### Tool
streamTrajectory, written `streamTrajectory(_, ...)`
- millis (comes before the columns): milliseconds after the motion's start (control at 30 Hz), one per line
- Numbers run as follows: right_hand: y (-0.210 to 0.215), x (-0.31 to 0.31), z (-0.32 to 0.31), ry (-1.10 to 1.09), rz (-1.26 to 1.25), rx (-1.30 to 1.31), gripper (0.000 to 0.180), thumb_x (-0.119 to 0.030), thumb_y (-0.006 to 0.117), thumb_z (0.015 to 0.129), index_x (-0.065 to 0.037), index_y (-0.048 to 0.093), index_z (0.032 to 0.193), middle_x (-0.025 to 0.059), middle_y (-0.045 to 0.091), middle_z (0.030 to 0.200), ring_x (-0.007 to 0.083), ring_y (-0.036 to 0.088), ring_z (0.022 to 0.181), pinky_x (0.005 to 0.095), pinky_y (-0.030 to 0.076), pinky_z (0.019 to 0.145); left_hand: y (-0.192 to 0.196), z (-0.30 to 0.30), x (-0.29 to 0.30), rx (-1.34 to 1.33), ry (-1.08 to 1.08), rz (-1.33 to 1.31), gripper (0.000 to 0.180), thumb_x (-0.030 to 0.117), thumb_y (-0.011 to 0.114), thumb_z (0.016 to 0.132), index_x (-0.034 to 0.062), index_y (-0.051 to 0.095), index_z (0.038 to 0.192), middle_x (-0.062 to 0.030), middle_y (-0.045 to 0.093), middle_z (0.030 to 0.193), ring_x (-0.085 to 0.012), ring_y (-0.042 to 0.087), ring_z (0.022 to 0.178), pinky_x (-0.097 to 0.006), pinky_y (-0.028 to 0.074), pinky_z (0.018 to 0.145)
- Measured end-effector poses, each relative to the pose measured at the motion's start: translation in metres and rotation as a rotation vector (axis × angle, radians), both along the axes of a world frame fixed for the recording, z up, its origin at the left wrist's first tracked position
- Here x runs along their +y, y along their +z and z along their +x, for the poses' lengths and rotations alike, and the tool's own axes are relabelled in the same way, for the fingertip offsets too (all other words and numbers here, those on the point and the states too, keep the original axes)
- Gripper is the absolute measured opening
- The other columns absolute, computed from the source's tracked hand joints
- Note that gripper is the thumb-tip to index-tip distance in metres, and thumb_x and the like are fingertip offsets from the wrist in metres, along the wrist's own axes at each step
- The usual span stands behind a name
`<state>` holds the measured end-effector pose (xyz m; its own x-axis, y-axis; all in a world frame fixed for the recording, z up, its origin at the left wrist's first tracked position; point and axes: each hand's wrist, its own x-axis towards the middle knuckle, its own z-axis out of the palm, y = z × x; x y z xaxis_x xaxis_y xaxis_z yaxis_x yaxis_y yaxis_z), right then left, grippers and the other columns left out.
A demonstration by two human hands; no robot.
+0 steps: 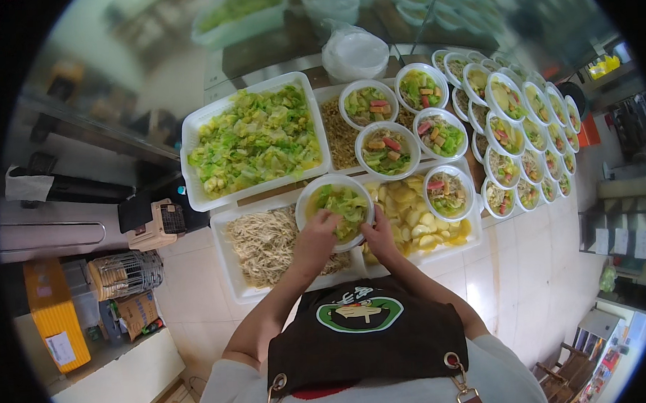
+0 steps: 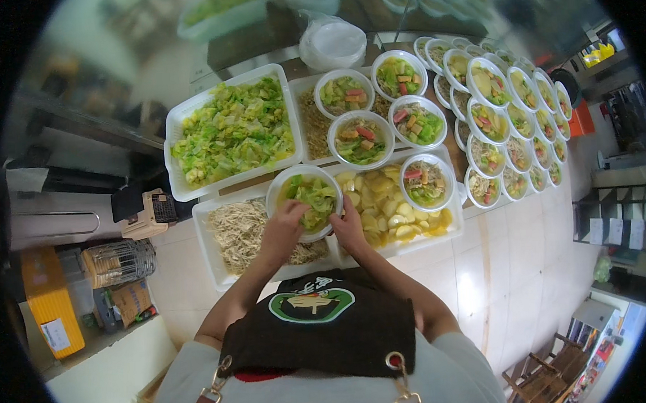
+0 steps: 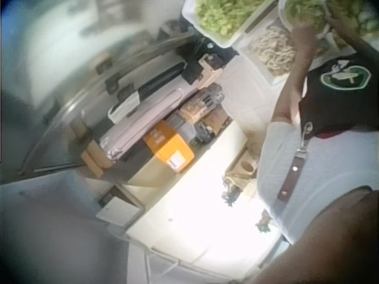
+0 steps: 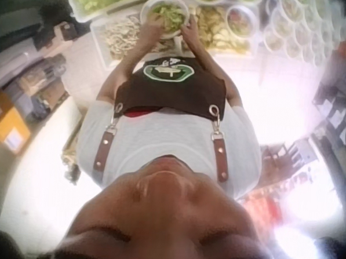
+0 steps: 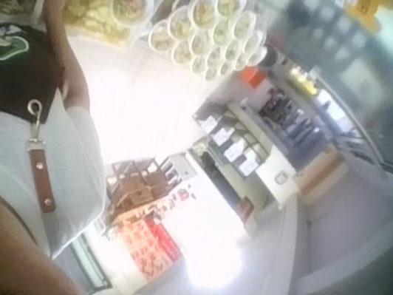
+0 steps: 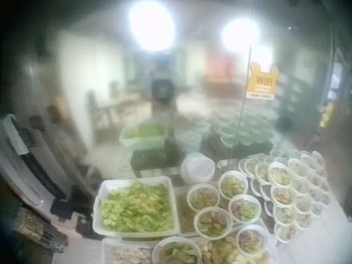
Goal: The person assembles multiple salads by hand, adding lettuce, noodles, sliced potatoes, and peanuts into individual bowls. They repeatedly move between ingredient trays and a table to complete each bowl, then place the finished bowls in a row.
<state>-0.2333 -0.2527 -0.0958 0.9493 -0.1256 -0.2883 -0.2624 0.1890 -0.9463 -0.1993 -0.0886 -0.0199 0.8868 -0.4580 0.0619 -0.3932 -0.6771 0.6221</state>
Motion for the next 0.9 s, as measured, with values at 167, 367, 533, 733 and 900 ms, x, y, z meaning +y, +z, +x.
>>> streamTrajectory(167, -0.009, -0.001, 0.002, -0.038, 0.087, 0.004, 0.043, 0.001, 0.047, 0.079, -0.003, 0.044, 0.121, 0.0081, 0.057, 0.097, 0.0114, 0.058, 0.070, 0.0238, 0.049, 0.049, -0.007, 0.000, -0.008, 0.009, -0.066, -0.124, 0.026, -0.001, 0.057, 0.071, 0.0038, 0.059, 0.097, -0.0142, 0.058, 0.096, -0.0342, 0.057, 0.092, -0.040, 0.048, 0.076)
streamTrajectory(367, -0.017, -0.012, -0.009, -0.033, 0.071, 0.054, 0.041, 0.001, 0.048, 0.078, -0.003, 0.046, 0.119, 0.0072, 0.057, 0.103, 0.0142, 0.056, 0.090, 0.0274, 0.049, 0.070, -0.009, -0.011, -0.027, -0.126, -0.075, -0.176, 0.030, -0.001, 0.058, 0.068, 0.0035, 0.061, 0.097, -0.0132, 0.060, 0.104, -0.0318, 0.054, 0.103, -0.040, 0.044, 0.088)
streamTrajectory(533, -0.017, -0.018, -0.020, -0.043, -0.052, 0.102, 0.042, 0.000, 0.050, 0.077, -0.002, 0.046, 0.120, 0.0076, 0.056, 0.103, 0.0148, 0.055, 0.091, 0.0259, 0.048, 0.071, -0.019, -0.019, -0.012, -0.110, -0.161, -0.304, 0.037, -0.007, 0.056, 0.068, 0.0081, 0.062, 0.101, -0.0117, 0.060, 0.111, -0.0301, 0.054, 0.107, -0.039, 0.043, 0.094)
streamTrajectory(733, -0.024, -0.035, -0.039, -0.053, -0.051, 0.111, 0.044, 0.000, 0.047, 0.076, -0.002, 0.045, 0.120, 0.0074, 0.055, 0.103, 0.0132, 0.055, 0.086, 0.0246, 0.048, 0.066, -0.094, 0.031, 0.148, 0.139, 0.526, -0.123, 0.025, 0.000, 0.060, 0.076, 0.0042, 0.060, 0.101, -0.0113, 0.058, 0.106, -0.0308, 0.055, 0.098, -0.039, 0.045, 0.086)
streamTrajectory(900, -0.020, -0.040, -0.041, -0.008, -0.068, 0.115, 0.041, -0.001, 0.048, 0.077, -0.001, 0.047, 0.118, 0.0061, 0.055, 0.101, 0.0122, 0.054, 0.086, 0.0237, 0.047, 0.066, -0.164, 0.031, 0.202, -0.084, 0.444, 0.528, 0.042, 0.005, 0.060, 0.073, 0.0079, 0.054, 0.114, -0.0128, 0.054, 0.113, -0.0373, 0.054, 0.094, -0.042, 0.048, 0.078)
